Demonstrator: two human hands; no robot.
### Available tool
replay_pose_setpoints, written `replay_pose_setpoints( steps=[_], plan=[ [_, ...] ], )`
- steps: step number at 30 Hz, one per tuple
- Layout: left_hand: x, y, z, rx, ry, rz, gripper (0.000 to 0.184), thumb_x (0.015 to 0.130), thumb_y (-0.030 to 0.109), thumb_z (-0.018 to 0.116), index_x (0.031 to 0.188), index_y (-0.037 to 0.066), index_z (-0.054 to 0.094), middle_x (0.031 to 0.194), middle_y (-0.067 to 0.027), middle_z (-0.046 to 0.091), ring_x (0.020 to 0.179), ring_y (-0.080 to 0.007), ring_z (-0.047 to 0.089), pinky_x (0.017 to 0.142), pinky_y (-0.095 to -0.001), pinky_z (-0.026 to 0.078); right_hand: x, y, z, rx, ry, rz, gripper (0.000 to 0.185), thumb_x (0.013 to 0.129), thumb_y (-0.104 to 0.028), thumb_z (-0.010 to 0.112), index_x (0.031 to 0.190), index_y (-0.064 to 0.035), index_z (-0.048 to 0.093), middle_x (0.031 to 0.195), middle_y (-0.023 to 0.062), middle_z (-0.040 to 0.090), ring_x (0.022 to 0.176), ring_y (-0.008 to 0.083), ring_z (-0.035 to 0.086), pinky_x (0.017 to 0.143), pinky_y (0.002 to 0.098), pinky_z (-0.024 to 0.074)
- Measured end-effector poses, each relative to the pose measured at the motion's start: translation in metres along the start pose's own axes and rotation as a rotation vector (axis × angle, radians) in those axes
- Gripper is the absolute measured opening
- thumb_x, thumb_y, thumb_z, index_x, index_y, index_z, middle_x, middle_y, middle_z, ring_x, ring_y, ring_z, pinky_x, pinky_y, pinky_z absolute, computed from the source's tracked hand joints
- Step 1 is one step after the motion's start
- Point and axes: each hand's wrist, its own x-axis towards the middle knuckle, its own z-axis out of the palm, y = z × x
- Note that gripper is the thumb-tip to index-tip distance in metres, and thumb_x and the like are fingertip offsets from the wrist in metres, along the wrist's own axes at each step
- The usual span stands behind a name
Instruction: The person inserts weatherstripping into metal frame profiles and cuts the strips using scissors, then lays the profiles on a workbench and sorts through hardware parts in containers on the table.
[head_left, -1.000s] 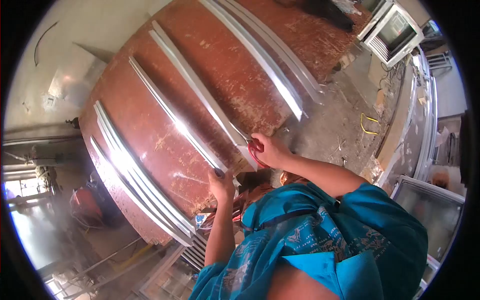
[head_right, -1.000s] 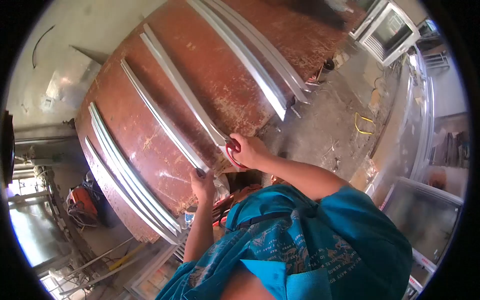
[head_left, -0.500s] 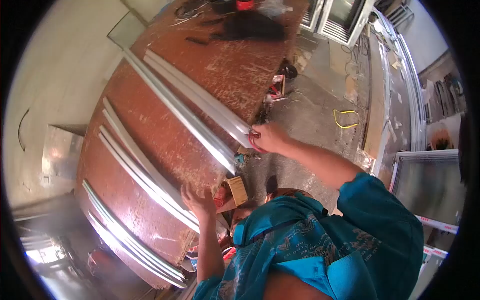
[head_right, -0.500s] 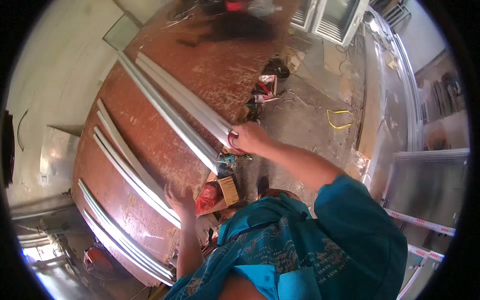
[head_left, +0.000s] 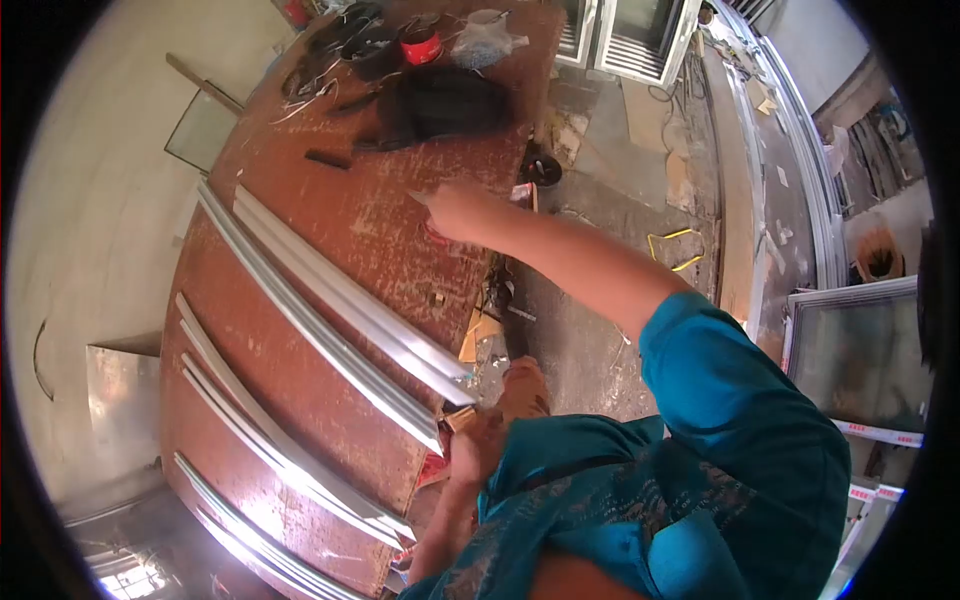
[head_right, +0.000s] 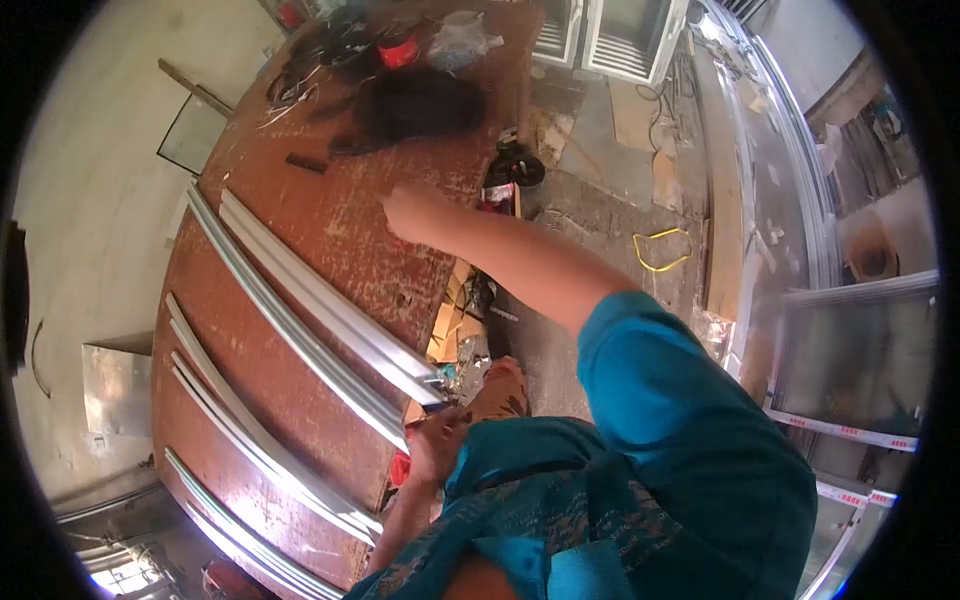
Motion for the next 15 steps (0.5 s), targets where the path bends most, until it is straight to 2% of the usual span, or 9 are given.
replay_pose_setpoints(
  steps=[2, 4, 6, 8, 9, 10, 11, 13, 15],
  plan=[
    [0.014, 0.011, 0.004, -0.092, -0.009, -0.050, 0.031, 0.088, 0.020, 0.065, 0.115, 0.005, 0.066, 0.101, -0.0207, 0.070, 0.097, -0.0382, 0.068, 0.085, -0.0445, 0.054, 0.043, 0.027, 0.002, -0.001, -0.045, 0.014, 0.038, 0.087, -0.028, 0.062, 0.110, 0.0011, 0.068, 0.091, 0.0244, 0.069, 0.087, 0.0386, 0.069, 0.076, 0.0470, 0.0555],
    [0.040, -0.005, 0.025, 0.002, -0.137, 0.087, 0.035, 0.088, 0.023, 0.066, 0.119, 0.008, 0.067, 0.107, -0.0227, 0.069, 0.103, -0.0388, 0.066, 0.093, -0.0446, 0.052, 0.058, 0.051, -0.003, -0.016, -0.119, 0.023, 0.042, 0.090, -0.032, 0.062, 0.115, 0.0007, 0.067, 0.096, 0.0249, 0.069, 0.091, 0.0384, 0.068, 0.078, 0.0462, 0.0551],
    [0.068, 0.009, 0.028, -0.034, -0.163, 0.111, 0.035, 0.089, 0.028, 0.065, 0.119, 0.011, 0.067, 0.111, -0.0227, 0.068, 0.106, -0.0386, 0.065, 0.096, -0.0459, 0.050, 0.050, 0.064, -0.025, 0.348, 0.073, -0.050, 0.049, 0.090, -0.034, 0.066, 0.125, -0.0004, 0.063, 0.104, 0.0217, 0.070, 0.099, 0.0364, 0.068, 0.083, 0.0421, 0.0542],
    [0.100, 0.066, 0.001, 0.274, -0.320, -0.074, 0.033, 0.090, 0.030, 0.062, 0.118, 0.013, 0.068, 0.114, -0.0207, 0.067, 0.108, -0.0378, 0.064, 0.095, -0.0454, 0.051, 0.020, 0.068, -0.074, 0.701, 0.145, -0.105, 0.053, 0.089, -0.034, 0.070, 0.128, -0.0003, 0.059, 0.106, 0.0200, 0.070, 0.097, 0.0319, 0.071, 0.079, 0.0407, 0.0554],
    [0.118, 0.091, -0.014, 0.279, -0.317, -0.078, 0.033, 0.090, 0.030, 0.062, 0.118, 0.013, 0.068, 0.114, -0.0207, 0.067, 0.108, -0.0378, 0.064, 0.095, -0.0454, 0.051, 0.003, 0.074, -0.104, 0.835, 0.185, -0.075, 0.056, 0.088, -0.030, 0.072, 0.133, -0.0024, 0.057, 0.116, 0.0160, 0.068, 0.105, 0.0290, 0.068, 0.083, 0.0392, 0.0543],
    [0.137, 0.115, -0.028, 0.131, -0.320, 0.010, 0.033, 0.091, 0.031, 0.061, 0.119, 0.014, 0.068, 0.115, -0.0207, 0.067, 0.109, -0.0379, 0.064, 0.095, -0.0457, 0.051, -0.016, 0.083, -0.134, 0.967, 0.225, -0.044, 0.060, 0.087, -0.026, 0.074, 0.139, -0.0045, 0.054, 0.126, 0.0121, 0.066, 0.113, 0.0260, 0.066, 0.088, 0.0378, 0.0532],
    [0.153, 0.135, -0.040, -0.018, -0.322, 0.095, 0.033, 0.092, 0.033, 0.060, 0.119, 0.016, 0.068, 0.116, -0.0207, 0.067, 0.110, -0.0381, 0.063, 0.095, -0.0460, 0.050, -0.033, 0.097, -0.157, 1.012, 0.485, -0.159, 0.065, 0.081, -0.022, 0.081, 0.138, -0.0042, 0.054, 0.128, 0.0104, 0.064, 0.111, 0.0182, 0.065, 0.079, 0.0311, 0.0552],
    [0.190, 0.165, -0.054, 0.063, -0.264, 0.113, 0.036, 0.091, 0.035, 0.061, 0.119, 0.014, 0.068, 0.121, -0.0204, 0.065, 0.111, -0.0387, 0.063, 0.096, -0.0466, 0.050, -0.070, 0.141, -0.232, 0.584, 0.680, -0.438, 0.066, 0.084, -0.025, 0.079, 0.139, -0.0048, 0.050, 0.134, 0.0117, 0.059, 0.110, 0.0178, 0.064, 0.078, 0.0308, 0.0554],
    [0.236, 0.148, -0.041, 0.160, -0.086, 0.060, 0.045, 0.087, 0.033, 0.068, 0.122, 0.006, 0.063, 0.122, -0.0226, 0.064, 0.112, -0.0377, 0.063, 0.093, -0.0460, 0.050, -0.091, 0.163, -0.290, 0.341, 0.644, -0.544, 0.062, 0.084, -0.024, 0.079, 0.136, -0.0048, 0.051, 0.131, 0.0118, 0.058, 0.107, 0.0184, 0.064, 0.077, 0.0313, 0.0551]
  ],
)
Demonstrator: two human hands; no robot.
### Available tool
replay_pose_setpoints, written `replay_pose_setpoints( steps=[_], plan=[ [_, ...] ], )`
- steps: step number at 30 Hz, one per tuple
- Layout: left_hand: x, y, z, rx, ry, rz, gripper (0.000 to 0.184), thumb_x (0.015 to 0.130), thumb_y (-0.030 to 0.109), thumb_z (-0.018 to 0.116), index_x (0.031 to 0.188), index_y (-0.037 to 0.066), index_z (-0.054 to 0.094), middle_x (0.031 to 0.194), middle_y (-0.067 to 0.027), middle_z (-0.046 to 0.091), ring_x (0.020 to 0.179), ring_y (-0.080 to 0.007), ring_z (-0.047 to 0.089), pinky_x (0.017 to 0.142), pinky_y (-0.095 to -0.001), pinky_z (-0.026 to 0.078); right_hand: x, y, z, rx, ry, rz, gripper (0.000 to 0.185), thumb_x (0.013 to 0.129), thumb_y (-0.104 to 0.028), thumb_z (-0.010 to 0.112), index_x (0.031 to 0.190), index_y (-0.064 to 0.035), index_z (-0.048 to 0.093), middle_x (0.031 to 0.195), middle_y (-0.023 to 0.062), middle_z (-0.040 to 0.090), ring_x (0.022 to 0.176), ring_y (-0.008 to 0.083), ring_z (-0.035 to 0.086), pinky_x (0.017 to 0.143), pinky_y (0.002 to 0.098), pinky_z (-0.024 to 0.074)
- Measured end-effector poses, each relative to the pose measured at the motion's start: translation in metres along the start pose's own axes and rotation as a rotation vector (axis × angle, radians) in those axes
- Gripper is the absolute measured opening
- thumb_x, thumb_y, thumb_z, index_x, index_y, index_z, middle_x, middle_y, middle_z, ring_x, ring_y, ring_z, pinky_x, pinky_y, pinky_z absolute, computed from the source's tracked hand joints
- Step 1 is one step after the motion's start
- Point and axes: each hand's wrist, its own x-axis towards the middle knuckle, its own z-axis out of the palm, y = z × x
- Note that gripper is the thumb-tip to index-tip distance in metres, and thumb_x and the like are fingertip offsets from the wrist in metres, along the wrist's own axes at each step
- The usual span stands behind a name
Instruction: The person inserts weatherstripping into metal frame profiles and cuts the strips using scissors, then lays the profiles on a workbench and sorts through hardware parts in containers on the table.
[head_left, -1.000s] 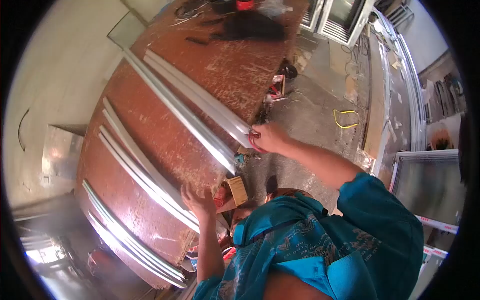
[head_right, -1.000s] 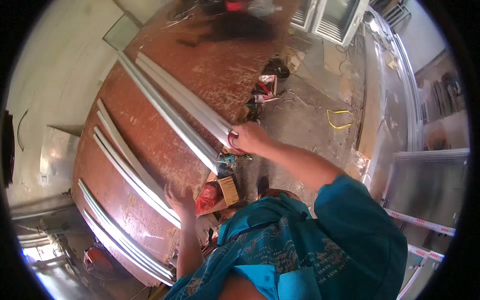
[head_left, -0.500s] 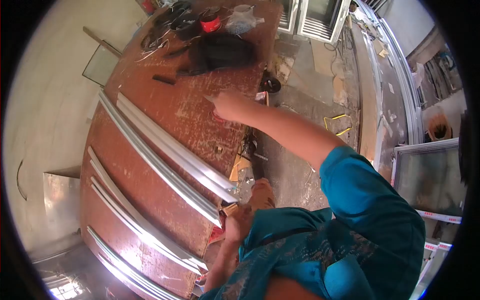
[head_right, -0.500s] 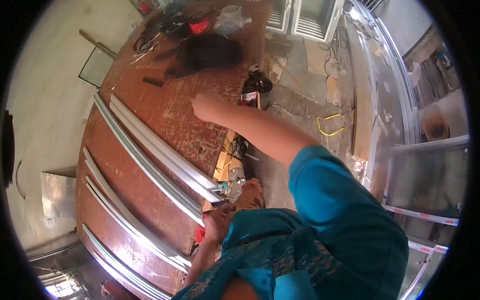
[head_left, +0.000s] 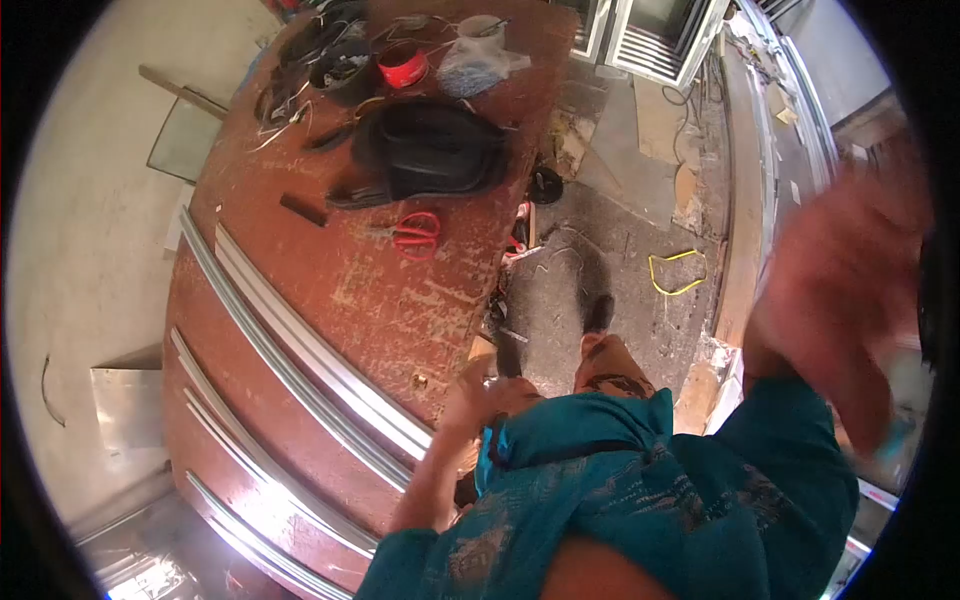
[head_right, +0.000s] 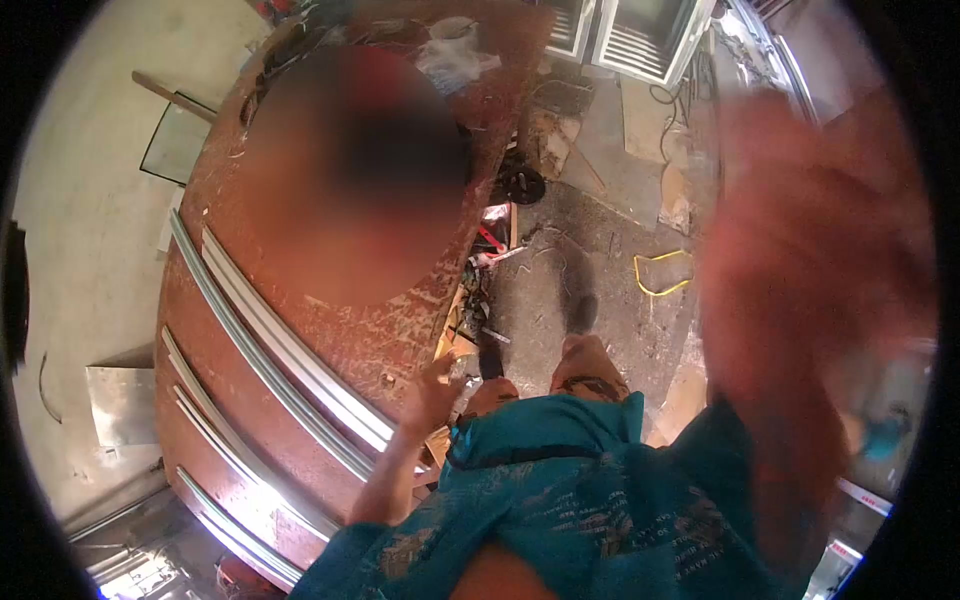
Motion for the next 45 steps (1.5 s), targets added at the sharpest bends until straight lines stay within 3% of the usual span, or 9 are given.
replay_pose_setpoints(
  steps=[18, 20, 24, 26, 28, 33, 36, 39, 45],
  plan=[
    [0.381, -0.005, -0.045, -0.305, 1.046, -0.498, 0.120, 0.065, 0.068, 0.082, 0.143, -0.011, 0.036, 0.145, -0.0295, 0.042, 0.143, -0.0373, 0.029, 0.118, -0.0419, 0.020, 0.012, 0.236, -0.216, -0.236, -0.456, -0.098, 0.030, 0.085, -0.015, 0.072, 0.106, -0.0049, 0.054, 0.102, 0.0128, 0.057, 0.084, 0.0235, 0.061, 0.064, 0.0358, 0.0519],
    [0.393, 0.072, -0.082, 0.191, 0.737, -1.030, 0.101, 0.065, 0.054, 0.088, 0.134, -0.007, 0.049, 0.144, -0.0222, 0.046, 0.135, -0.0341, 0.040, 0.114, -0.0411, 0.030, 0.018, 0.285, -0.218, -0.210, -0.485, -0.044, 0.026, 0.085, -0.014, 0.072, 0.102, -0.0049, 0.055, 0.099, 0.0129, 0.057, 0.081, 0.0240, 0.061, 0.062, 0.0363, 0.0516],
    [0.428, 0.047, -0.070, -0.729, 0.984, 0.153, 0.087, 0.069, 0.024, 0.086, 0.140, -0.003, 0.043, 0.138, -0.0167, 0.053, 0.126, -0.0258, 0.050, 0.108, -0.0368, 0.041, 0.047, 0.371, -0.212, -0.132, -0.492, 0.073, 0.020, 0.085, -0.013, 0.070, 0.096, -0.0049, 0.056, 0.092, 0.0131, 0.057, 0.076, 0.0251, 0.060, 0.059, 0.0373, 0.0509],
    [0.460, -0.058, -0.060, -0.141, 1.166, 0.217, 0.103, 0.052, 0.018, 0.088, 0.144, 0.003, 0.043, 0.139, -0.0149, 0.053, 0.129, -0.0307, 0.049, 0.110, -0.0435, 0.040, 0.066, 0.397, -0.196, -0.133, -0.448, 0.091, 0.017, 0.085, -0.012, 0.070, 0.092, -0.0049, 0.056, 0.089, 0.0132, 0.057, 0.073, 0.0257, 0.060, 0.058, 0.0378, 0.0505],
    [0.448, 0.096, -0.112, -0.639, 0.998, 0.324, 0.101, 0.066, 0.013, 0.080, 0.151, 0.002, 0.028, 0.151, -0.0164, 0.036, 0.136, -0.0300, 0.039, 0.115, -0.0436, 0.032, 0.088, 0.421, -0.178, -0.107, -0.439, 0.116, 0.014, 0.085, -0.011, 0.069, 0.089, -0.0049, 0.056, 0.086, 0.0133, 0.056, 0.071, 0.0263, 0.059, 0.056, 0.0383, 0.0502],
    [0.476, 0.058, -0.110, -0.709, 1.068, -0.242, 0.093, 0.067, 0.015, 0.084, 0.145, -0.003, 0.034, 0.138, -0.0227, 0.050, 0.125, -0.0346, 0.051, 0.106, -0.0398, 0.040, 0.147, 0.443, -0.148, -0.293, -0.415, 0.044, 0.011, 0.085, -0.008, 0.067, 0.080, -0.0049, 0.058, 0.078, 0.0136, 0.056, 0.064, 0.0277, 0.059, 0.053, 0.0396, 0.0493],
    [0.487, 0.078, -0.095, -0.296, 1.085, -0.706, 0.108, 0.070, 0.027, 0.083, 0.152, -0.004, 0.021, 0.147, -0.0269, 0.039, 0.136, -0.0389, 0.042, 0.113, -0.0403, 0.034, 0.177, 0.442, -0.148, -1.665, -0.082, 0.241, 0.013, 0.085, -0.007, 0.066, 0.075, -0.0050, 0.058, 0.073, 0.0137, 0.056, 0.060, 0.0285, 0.058, 0.051, 0.0403, 0.0488],
    [0.484, 0.068, -0.092, -0.424, 0.979, -0.804, 0.119, 0.071, 0.037, 0.082, 0.154, -0.006, 0.010, 0.153, -0.0296, 0.029, 0.142, -0.0418, 0.032, 0.117, -0.0417, 0.028, 0.153, 0.522, -0.128, 0.067, -0.433, 0.214, 0.012, 0.090, -0.012, 0.066, 0.101, -0.0055, 0.064, 0.083, 0.0121, 0.065, 0.062, 0.0243, 0.063, 0.052, 0.0352, 0.0508],
    [0.490, 0.074, -0.094, -0.223, 1.032, -0.945, 0.089, 0.076, 0.030, 0.078, 0.146, -0.007, 0.035, 0.149, -0.0296, 0.038, 0.141, -0.0406, 0.036, 0.116, -0.0431, 0.031, 0.152, 0.602, -0.154, 0.215, -0.587, -0.092, 0.019, 0.091, -0.018, 0.065, 0.106, -0.0066, 0.064, 0.087, 0.0111, 0.067, 0.069, 0.0232, 0.066, 0.057, 0.0334, 0.0523]
  ],
)
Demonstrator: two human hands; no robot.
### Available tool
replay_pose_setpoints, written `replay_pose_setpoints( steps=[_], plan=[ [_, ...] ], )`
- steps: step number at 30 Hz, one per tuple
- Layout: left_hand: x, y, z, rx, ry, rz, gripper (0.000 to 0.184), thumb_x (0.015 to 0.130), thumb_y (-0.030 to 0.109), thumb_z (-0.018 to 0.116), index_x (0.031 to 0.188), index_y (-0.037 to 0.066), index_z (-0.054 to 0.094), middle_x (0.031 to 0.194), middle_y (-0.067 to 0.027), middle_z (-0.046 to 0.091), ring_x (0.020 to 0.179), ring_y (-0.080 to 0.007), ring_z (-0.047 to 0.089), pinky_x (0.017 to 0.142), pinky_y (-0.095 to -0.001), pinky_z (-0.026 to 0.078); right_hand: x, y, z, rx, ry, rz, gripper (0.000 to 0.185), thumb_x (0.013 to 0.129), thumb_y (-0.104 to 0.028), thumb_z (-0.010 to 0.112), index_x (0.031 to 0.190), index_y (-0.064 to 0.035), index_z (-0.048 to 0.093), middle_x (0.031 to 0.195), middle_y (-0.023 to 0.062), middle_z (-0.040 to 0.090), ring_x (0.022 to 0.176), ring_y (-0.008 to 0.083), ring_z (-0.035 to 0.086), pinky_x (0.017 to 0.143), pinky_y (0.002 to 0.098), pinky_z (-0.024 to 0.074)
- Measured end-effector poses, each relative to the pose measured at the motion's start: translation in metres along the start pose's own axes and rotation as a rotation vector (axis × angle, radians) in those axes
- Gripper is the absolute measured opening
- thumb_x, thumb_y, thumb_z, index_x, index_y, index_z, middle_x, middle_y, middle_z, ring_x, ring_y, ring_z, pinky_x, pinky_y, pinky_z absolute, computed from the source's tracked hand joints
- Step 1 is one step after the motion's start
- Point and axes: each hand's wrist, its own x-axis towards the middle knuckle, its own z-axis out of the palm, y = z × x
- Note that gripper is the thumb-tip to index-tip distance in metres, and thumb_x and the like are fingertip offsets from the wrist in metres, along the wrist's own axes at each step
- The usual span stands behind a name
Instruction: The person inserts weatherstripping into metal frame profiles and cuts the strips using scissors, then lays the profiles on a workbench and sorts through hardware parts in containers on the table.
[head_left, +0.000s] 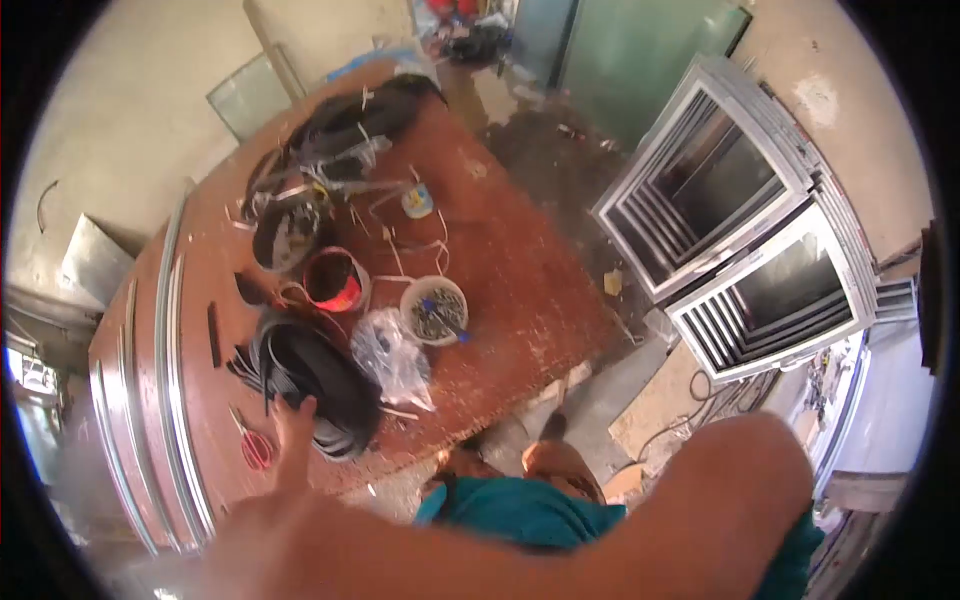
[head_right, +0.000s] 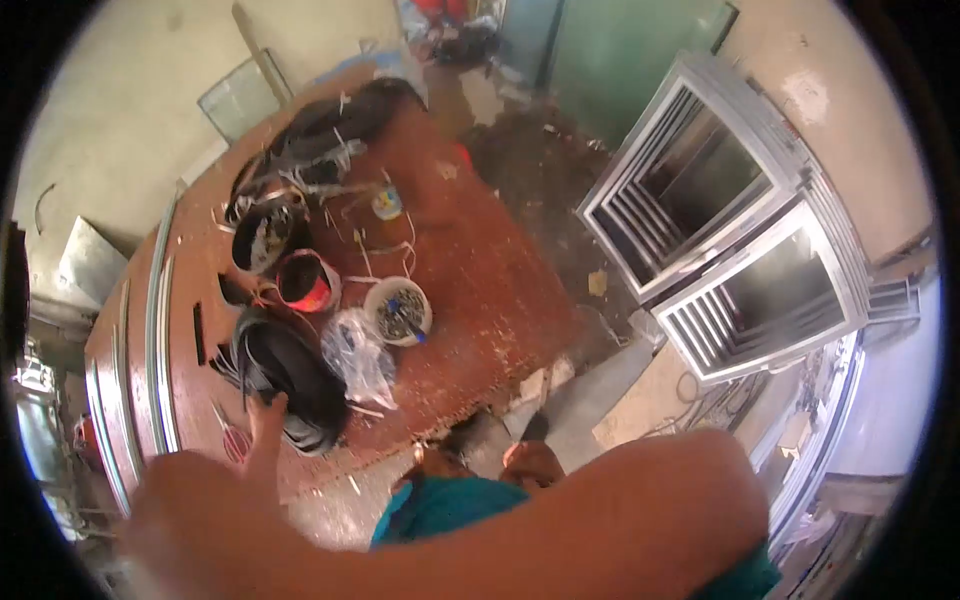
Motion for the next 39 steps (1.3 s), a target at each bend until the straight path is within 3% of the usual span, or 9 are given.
replay_pose_setpoints(
  steps=[10, 12, 13, 14, 17, 23, 31, 35, 39],
  plan=[
    [0.076, 0.176, -0.044, -0.060, 0.223, 0.580, 0.046, 0.078, 0.014, 0.069, 0.122, 0.003, 0.061, 0.133, -0.0202, 0.056, 0.124, -0.0388, 0.052, 0.106, -0.0437, 0.042, 0.102, 0.042, 0.001, 0.184, -0.297, -0.095, 0.030, 0.092, -0.028, 0.064, 0.115, -0.0085, 0.065, 0.095, 0.0095, 0.070, 0.080, 0.0216, 0.069, 0.064, 0.0303, 0.0548],
    [0.131, 0.195, -0.041, -0.012, 0.215, 0.605, 0.045, 0.077, 0.015, 0.069, 0.120, 0.003, 0.063, 0.127, -0.0205, 0.059, 0.118, -0.0393, 0.056, 0.101, -0.0442, 0.045, 0.129, 0.057, 0.013, 0.324, -0.583, 0.052, 0.032, 0.092, -0.030, 0.064, 0.116, -0.0088, 0.065, 0.097, 0.0091, 0.071, 0.083, 0.0212, 0.070, 0.066, 0.0296, 0.0553],
    [0.157, 0.195, -0.038, -0.024, 0.216, 0.591, 0.045, 0.077, 0.015, 0.069, 0.120, 0.003, 0.063, 0.127, -0.0205, 0.059, 0.118, -0.0393, 0.056, 0.101, -0.0442, 0.045, 0.138, 0.080, 0.026, 0.433, -0.926, 0.141, 0.030, 0.089, -0.015, 0.069, 0.117, -0.0050, 0.065, 0.102, 0.0116, 0.071, 0.090, 0.0152, 0.071, 0.075, 0.0292, 0.0549],
    [0.188, 0.197, -0.030, -0.019, 0.189, 0.586, 0.047, 0.076, 0.016, 0.069, 0.121, 0.003, 0.062, 0.126, -0.0214, 0.060, 0.117, -0.0396, 0.057, 0.101, -0.0446, 0.046, 0.118, 0.085, 0.070, 0.549, -0.515, 0.544, 0.034, 0.090, -0.016, 0.067, 0.122, -0.0051, 0.062, 0.094, 0.0146, 0.071, 0.084, 0.0289, 0.072, 0.075, 0.0394, 0.0575],
    [0.260, 0.216, -0.008, 0.038, 0.110, 0.570, 0.050, 0.076, 0.018, 0.070, 0.122, 0.002, 0.062, 0.126, -0.0228, 0.059, 0.117, -0.0400, 0.056, 0.100, -0.0453, 0.046, 0.078, 0.133, 0.172, 0.343, -0.167, 0.774, 0.042, 0.088, -0.016, 0.068, 0.127, -0.0017, 0.059, 0.112, 0.0185, 0.067, 0.097, 0.0318, 0.069, 0.080, 0.0405, 0.0561],
    [0.310, 0.240, 0.017, 0.372, 0.144, 0.509, 0.054, 0.073, 0.027, 0.077, 0.119, 0.003, 0.063, 0.119, -0.0198, 0.056, 0.115, -0.0368, 0.053, 0.097, -0.0462, 0.047, 0.000, 0.214, 0.257, -0.110, 0.041, 0.866, 0.051, 0.085, -0.014, 0.065, 0.133, -0.0005, 0.052, 0.136, 0.0252, 0.052, 0.127, 0.0413, 0.050, 0.105, 0.0492, 0.0412],
    [0.301, 0.224, 0.013, 0.401, 0.022, 1.155, 0.022, 0.082, 0.011, 0.061, 0.104, 0.007, 0.062, 0.099, -0.0106, 0.061, 0.102, -0.0320, 0.059, 0.088, -0.0458, 0.051, -0.050, 0.246, 0.332, -0.354, 0.123, 1.126, 0.051, 0.090, -0.018, 0.061, 0.134, 0.0025, 0.047, 0.146, 0.0262, 0.040, 0.134, 0.0441, 0.040, 0.111, 0.0522, 0.0332],
    [0.303, 0.224, 0.013, 0.443, -0.036, 1.103, 0.018, 0.085, 0.006, 0.054, 0.101, 0.008, 0.062, 0.090, -0.0102, 0.061, 0.093, -0.0317, 0.063, 0.082, -0.0459, 0.052, -0.048, 0.248, 0.349, -0.610, 0.168, 0.966, 0.046, 0.093, -0.018, 0.055, 0.133, 0.0010, 0.046, 0.145, 0.0251, 0.041, 0.134, 0.0440, 0.039, 0.111, 0.0538, 0.0321],
    [0.308, 0.213, 0.001, 0.248, -0.166, 1.035, 0.035, 0.078, 0.008, 0.067, 0.111, 0.004, 0.057, 0.099, -0.0175, 0.066, 0.097, -0.0362, 0.064, 0.079, -0.0441, 0.052, -0.040, 0.251, 0.346, -0.615, 0.137, 0.981, 0.045, 0.093, -0.016, 0.054, 0.133, 0.0014, 0.045, 0.145, 0.0253, 0.041, 0.133, 0.0446, 0.039, 0.111, 0.0544, 0.0316]
  ],
)
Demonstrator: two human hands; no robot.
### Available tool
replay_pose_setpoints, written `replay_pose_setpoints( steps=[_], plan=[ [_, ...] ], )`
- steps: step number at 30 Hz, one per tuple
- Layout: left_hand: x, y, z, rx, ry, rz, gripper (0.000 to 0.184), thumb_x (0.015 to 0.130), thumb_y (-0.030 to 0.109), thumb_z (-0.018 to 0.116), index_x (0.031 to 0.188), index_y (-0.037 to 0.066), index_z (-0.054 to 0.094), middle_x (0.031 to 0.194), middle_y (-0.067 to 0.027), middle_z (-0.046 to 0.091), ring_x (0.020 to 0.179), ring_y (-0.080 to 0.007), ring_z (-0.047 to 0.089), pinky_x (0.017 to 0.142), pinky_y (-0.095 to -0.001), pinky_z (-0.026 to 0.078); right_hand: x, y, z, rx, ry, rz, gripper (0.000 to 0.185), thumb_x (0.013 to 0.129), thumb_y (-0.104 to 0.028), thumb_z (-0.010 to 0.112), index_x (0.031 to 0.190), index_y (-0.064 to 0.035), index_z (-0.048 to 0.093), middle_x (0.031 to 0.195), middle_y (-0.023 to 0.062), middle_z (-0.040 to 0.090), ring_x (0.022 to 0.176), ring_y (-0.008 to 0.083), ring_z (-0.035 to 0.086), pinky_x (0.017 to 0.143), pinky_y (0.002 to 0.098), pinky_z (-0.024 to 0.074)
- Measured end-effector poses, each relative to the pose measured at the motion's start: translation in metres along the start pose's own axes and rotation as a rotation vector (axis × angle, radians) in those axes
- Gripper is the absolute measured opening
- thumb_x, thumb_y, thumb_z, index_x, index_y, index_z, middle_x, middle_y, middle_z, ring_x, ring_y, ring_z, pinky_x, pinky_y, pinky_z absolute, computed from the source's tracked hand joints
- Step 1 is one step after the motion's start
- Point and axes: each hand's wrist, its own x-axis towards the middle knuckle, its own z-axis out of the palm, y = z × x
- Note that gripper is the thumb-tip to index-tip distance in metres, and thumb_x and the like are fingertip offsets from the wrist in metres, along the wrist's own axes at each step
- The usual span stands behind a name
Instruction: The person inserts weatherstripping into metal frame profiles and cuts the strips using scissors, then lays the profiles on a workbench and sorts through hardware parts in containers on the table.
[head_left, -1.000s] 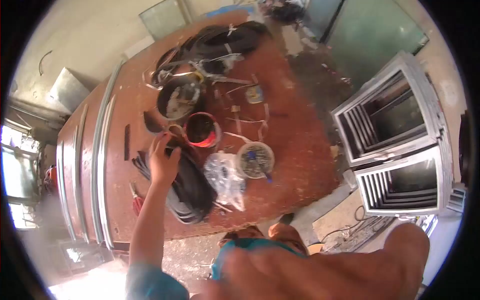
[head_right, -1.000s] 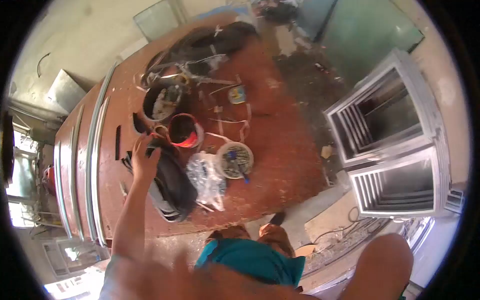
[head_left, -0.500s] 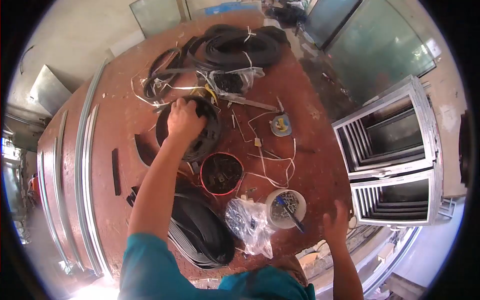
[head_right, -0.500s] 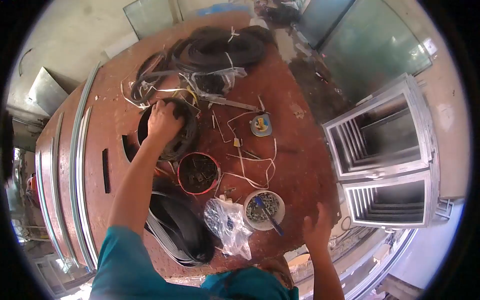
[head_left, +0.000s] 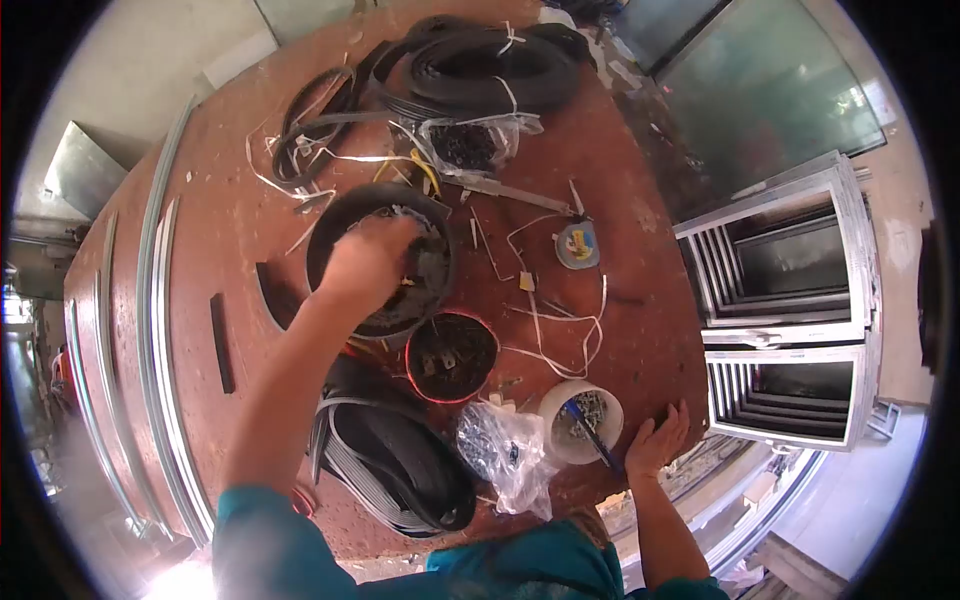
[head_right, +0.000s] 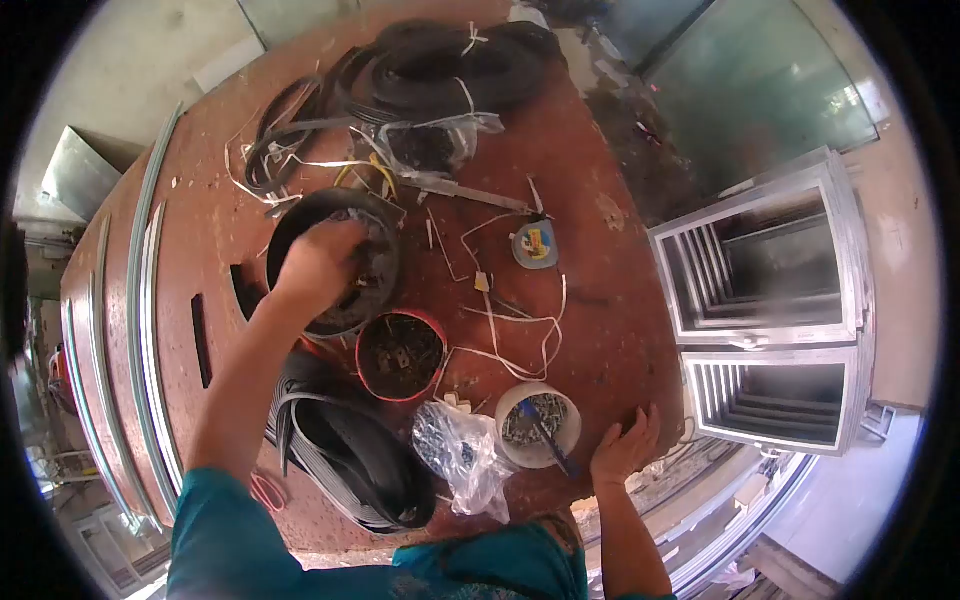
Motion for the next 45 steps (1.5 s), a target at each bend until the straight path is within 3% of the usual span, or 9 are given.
replay_pose_setpoints(
  steps=[2, 7, 10, 14, 21, 24, 31, 38, 45],
  plan=[
    [-0.010, -0.003, -0.010, -0.125, 0.067, -0.136, 0.040, 0.079, 0.009, 0.070, 0.116, 0.004, 0.057, 0.102, -0.0176, 0.068, 0.098, -0.0349, 0.066, 0.079, -0.0418, 0.053, -0.005, 0.003, 0.000, -0.024, 0.005, -0.012, 0.047, 0.090, -0.016, 0.055, 0.132, 0.0024, 0.046, 0.145, 0.0257, 0.041, 0.134, 0.0444, 0.039, 0.111, 0.0541, 0.0310],
    [-0.049, -0.012, -0.058, -1.654, 0.316, -0.440, 0.034, 0.089, 0.027, 0.071, 0.116, 0.008, 0.061, 0.105, -0.0133, 0.069, 0.090, -0.0227, 0.067, 0.059, -0.0256, 0.052, 0.002, -0.006, -0.003, -0.016, -0.056, 0.071, 0.048, 0.086, -0.017, 0.058, 0.128, 0.0044, 0.049, 0.144, 0.0267, 0.042, 0.134, 0.0449, 0.040, 0.111, 0.0535, 0.0309],
    [-0.049, 0.015, -0.071, -1.790, 0.517, -0.563, 0.036, 0.091, 0.041, 0.067, 0.105, 0.008, 0.062, 0.099, -0.0136, 0.068, 0.075, -0.0211, 0.065, 0.050, -0.0217, 0.047, 0.000, -0.002, -0.002, -0.006, -0.062, 0.073, 0.049, 0.085, -0.017, 0.058, 0.127, 0.0057, 0.050, 0.143, 0.0271, 0.043, 0.133, 0.0453, 0.040, 0.111, 0.0534, 0.0309],
    [-0.071, -0.017, -0.059, -1.563, 0.379, -0.520, 0.036, 0.093, 0.041, 0.058, 0.090, 0.006, 0.058, 0.086, -0.0091, 0.064, 0.069, -0.0142, 0.058, 0.049, -0.0220, 0.037, 0.000, -0.001, -0.001, -0.038, -0.079, 0.062, 0.049, 0.087, -0.020, 0.055, 0.128, 0.0064, 0.049, 0.143, 0.0277, 0.042, 0.133, 0.0457, 0.040, 0.111, 0.0537, 0.0309],
    [-0.049, -0.027, -0.067, -1.157, 0.333, -0.711, 0.020, 0.087, 0.020, 0.059, 0.096, 0.004, 0.067, 0.087, -0.0085, 0.064, 0.067, -0.0179, 0.058, 0.059, -0.0276, 0.044, -0.004, 0.005, 0.006, -0.078, -0.007, 0.015, 0.047, 0.094, -0.027, 0.049, 0.131, 0.0033, 0.047, 0.143, 0.0271, 0.042, 0.133, 0.0453, 0.040, 0.111, 0.0546, 0.0306],
    [-0.030, -0.016, -0.060, -0.243, 0.215, -0.286, 0.021, 0.080, 0.014, 0.063, 0.098, 0.007, 0.072, 0.088, -0.0127, 0.066, 0.077, -0.0253, 0.065, 0.070, -0.0393, 0.052, -0.005, 0.007, 0.007, -0.063, -0.009, -0.005, 0.047, 0.096, -0.028, 0.048, 0.132, 0.0024, 0.047, 0.144, 0.0266, 0.042, 0.133, 0.0448, 0.040, 0.111, 0.0551, 0.0303],
    [0.013, -0.016, -0.016, 0.291, -0.083, -0.105, 0.010, 0.075, 0.015, 0.066, 0.082, 0.009, 0.067, 0.088, -0.0121, 0.063, 0.083, -0.0313, 0.066, 0.071, -0.0433, 0.054, -0.004, 0.003, 0.002, -0.058, -0.023, 0.019, 0.047, 0.094, -0.025, 0.050, 0.132, 0.0027, 0.046, 0.143, 0.0256, 0.043, 0.133, 0.0445, 0.040, 0.110, 0.0556, 0.0306],
    [0.015, -0.022, -0.020, 0.194, -0.062, -0.105, 0.026, 0.074, 0.018, 0.073, 0.098, 0.010, 0.069, 0.089, -0.0101, 0.064, 0.084, -0.0290, 0.066, 0.072, -0.0415, 0.053, -0.006, 0.007, 0.004, -0.072, -0.013, 0.000, 0.053, 0.085, -0.015, 0.057, 0.133, 0.0039, 0.044, 0.144, 0.0268, 0.042, 0.133, 0.0443, 0.040, 0.109, 0.0559, 0.0309],
    [-0.017, -0.016, -0.052, -0.971, 0.213, -0.725, 0.020, 0.083, 0.022, 0.068, 0.093, 0.006, 0.062, 0.085, -0.0103, 0.067, 0.070, -0.0191, 0.062, 0.056, -0.0255, 0.044, -0.001, 0.003, 0.000, -0.058, -0.046, 0.007, 0.051, 0.086, -0.015, 0.057, 0.132, 0.0030, 0.045, 0.143, 0.0266, 0.042, 0.132, 0.0451, 0.040, 0.109, 0.0564, 0.0311]
  ],
)
